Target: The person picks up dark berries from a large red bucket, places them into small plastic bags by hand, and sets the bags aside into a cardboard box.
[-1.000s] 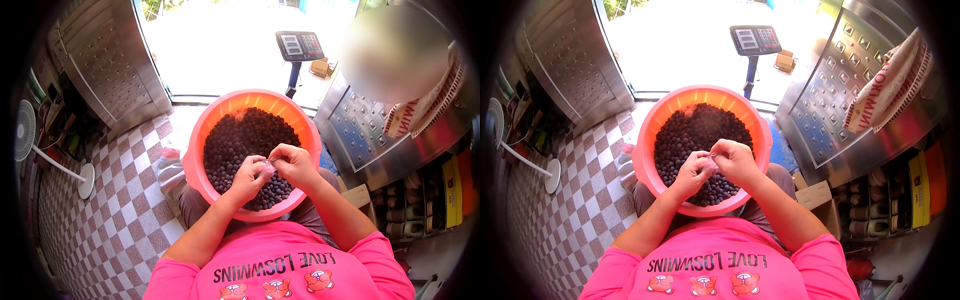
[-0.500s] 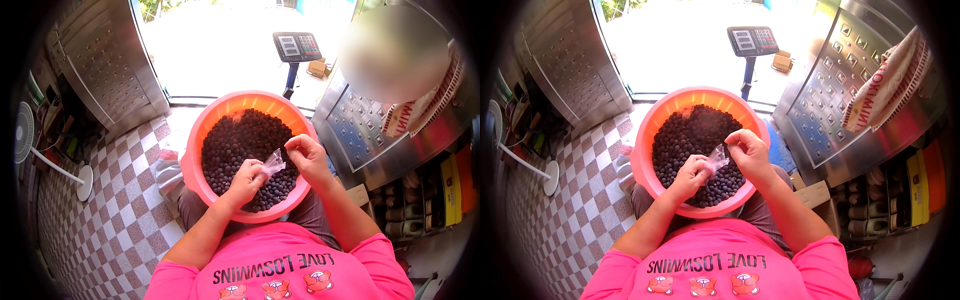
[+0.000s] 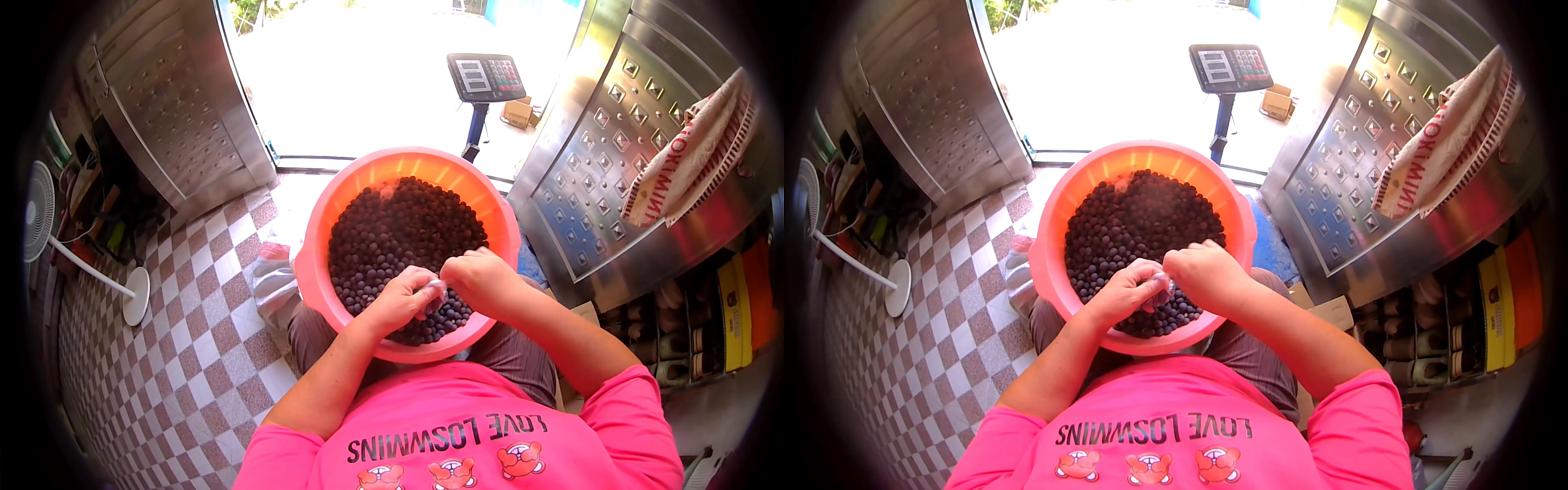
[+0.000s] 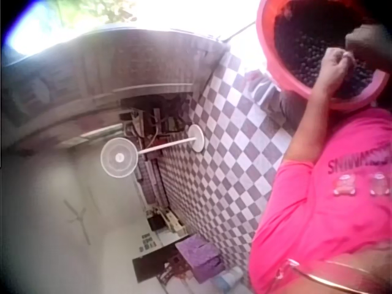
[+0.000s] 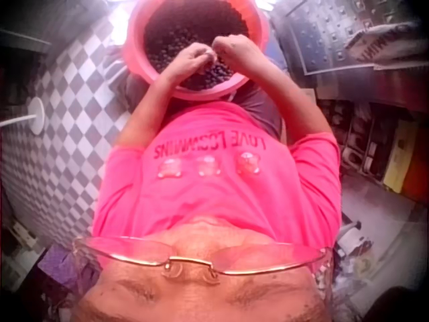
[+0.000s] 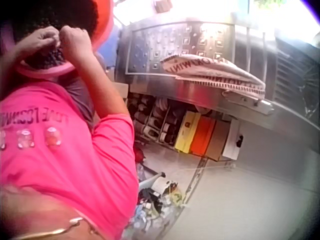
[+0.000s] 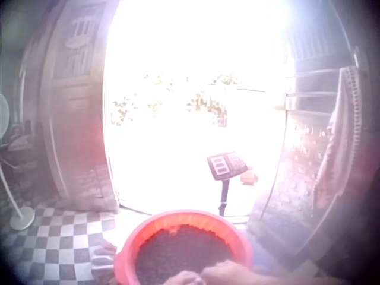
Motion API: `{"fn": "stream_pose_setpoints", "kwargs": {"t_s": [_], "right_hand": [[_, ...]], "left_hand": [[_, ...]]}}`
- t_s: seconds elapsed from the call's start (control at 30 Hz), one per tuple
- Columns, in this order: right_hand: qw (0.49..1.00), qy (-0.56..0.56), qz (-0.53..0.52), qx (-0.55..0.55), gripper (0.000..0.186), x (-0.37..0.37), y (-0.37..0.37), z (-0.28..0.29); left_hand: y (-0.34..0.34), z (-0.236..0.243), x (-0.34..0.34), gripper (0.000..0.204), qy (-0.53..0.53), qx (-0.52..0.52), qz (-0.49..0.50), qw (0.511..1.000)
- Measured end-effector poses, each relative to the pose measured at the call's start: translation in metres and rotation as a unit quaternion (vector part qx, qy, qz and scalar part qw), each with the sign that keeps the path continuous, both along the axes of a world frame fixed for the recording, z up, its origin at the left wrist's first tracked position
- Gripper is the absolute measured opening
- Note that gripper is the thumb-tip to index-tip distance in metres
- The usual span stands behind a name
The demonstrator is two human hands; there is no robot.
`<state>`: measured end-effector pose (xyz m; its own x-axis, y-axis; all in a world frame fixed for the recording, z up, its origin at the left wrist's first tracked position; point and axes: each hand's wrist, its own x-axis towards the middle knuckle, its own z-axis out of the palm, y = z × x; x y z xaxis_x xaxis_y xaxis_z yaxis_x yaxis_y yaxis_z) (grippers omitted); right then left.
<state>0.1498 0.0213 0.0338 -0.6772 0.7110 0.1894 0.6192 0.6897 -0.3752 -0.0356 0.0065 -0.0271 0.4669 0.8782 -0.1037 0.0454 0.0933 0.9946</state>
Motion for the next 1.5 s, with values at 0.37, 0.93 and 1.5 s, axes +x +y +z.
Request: {"fn": "stream_pose_setpoints", "kwargs": {"t_s": [0.37, 0.93, 1.5], "right_hand": [[0.644, 0.475, -0.134, -0.584, 0.019, -0.005, -0.002, -0.011], [0.989, 0.120, -0.033, 0.079, 0.018, -0.009, -0.004, -0.029], [0.781, 0.398, -0.276, -0.393, 0.032, -0.023, 0.004, -0.058]], "left_hand": [[-0.001, -0.011, 0.006, 0.016, 0.028, 0.108, 0.054, 0.992], [-0.001, -0.010, 0.003, 0.017, 0.041, 0.080, 0.047, 0.995], [0.000, -0.001, -0.002, 0.026, -0.221, -0.084, 0.098, 0.967]]}}
